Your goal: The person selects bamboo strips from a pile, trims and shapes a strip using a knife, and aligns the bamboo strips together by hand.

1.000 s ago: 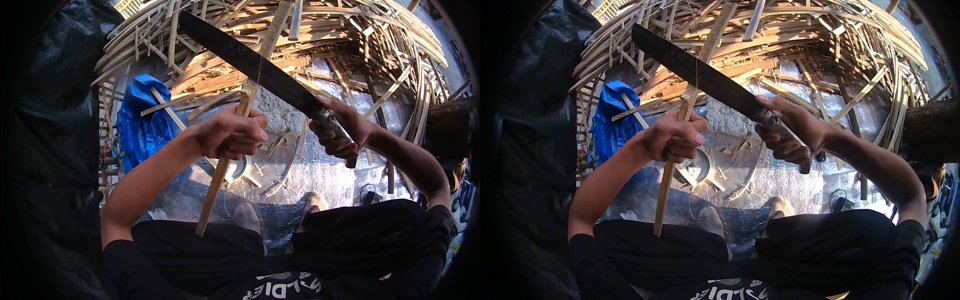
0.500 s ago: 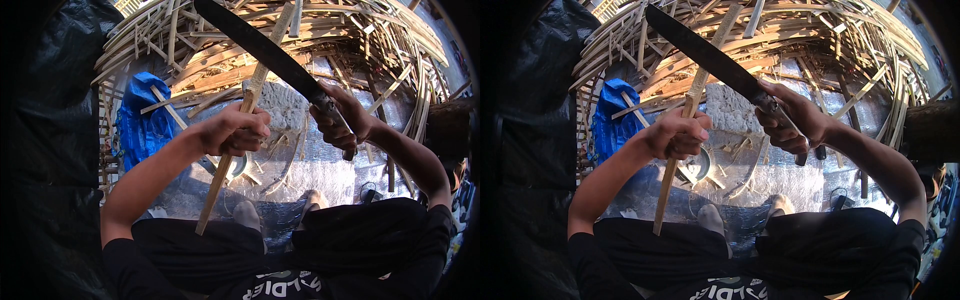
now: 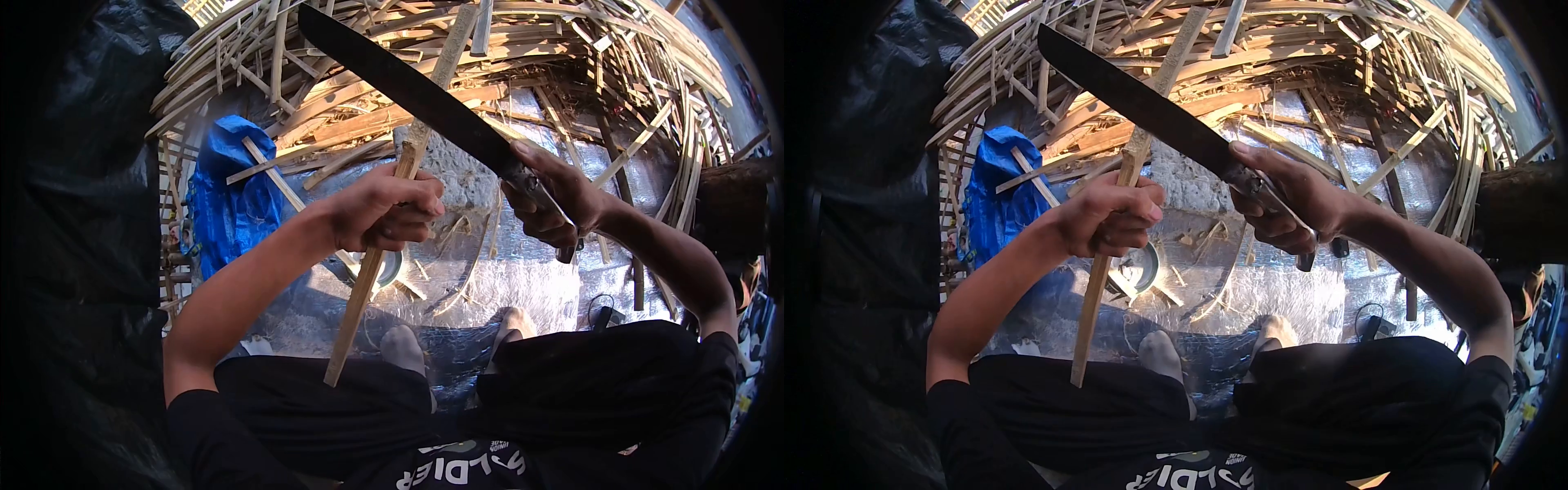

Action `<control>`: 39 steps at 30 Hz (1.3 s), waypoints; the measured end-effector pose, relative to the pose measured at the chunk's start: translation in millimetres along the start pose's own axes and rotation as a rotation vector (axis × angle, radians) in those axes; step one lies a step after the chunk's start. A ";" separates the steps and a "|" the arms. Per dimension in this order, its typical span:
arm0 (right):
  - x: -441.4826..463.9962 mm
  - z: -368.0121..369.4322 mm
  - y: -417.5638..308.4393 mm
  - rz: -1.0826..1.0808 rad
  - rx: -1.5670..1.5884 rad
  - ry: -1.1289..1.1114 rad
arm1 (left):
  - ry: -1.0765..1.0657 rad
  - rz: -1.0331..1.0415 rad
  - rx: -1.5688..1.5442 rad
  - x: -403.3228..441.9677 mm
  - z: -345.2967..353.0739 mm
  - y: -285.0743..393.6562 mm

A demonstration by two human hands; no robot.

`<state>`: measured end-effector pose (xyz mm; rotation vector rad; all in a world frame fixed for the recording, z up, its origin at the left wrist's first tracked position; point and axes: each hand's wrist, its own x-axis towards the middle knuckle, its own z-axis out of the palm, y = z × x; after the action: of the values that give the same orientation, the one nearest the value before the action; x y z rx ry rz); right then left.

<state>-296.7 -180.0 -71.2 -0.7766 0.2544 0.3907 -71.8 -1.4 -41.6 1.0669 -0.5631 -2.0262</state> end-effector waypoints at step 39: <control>2.1 27.1 -45.6 -0.739 -0.804 0.838 | -0.339 -0.051 -0.039 -21.6 -32.1 -31.6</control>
<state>-273.0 -189.5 -24.6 -1.7315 0.5741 -0.6103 -50.6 33.9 -69.8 0.7235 -0.6696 -2.2706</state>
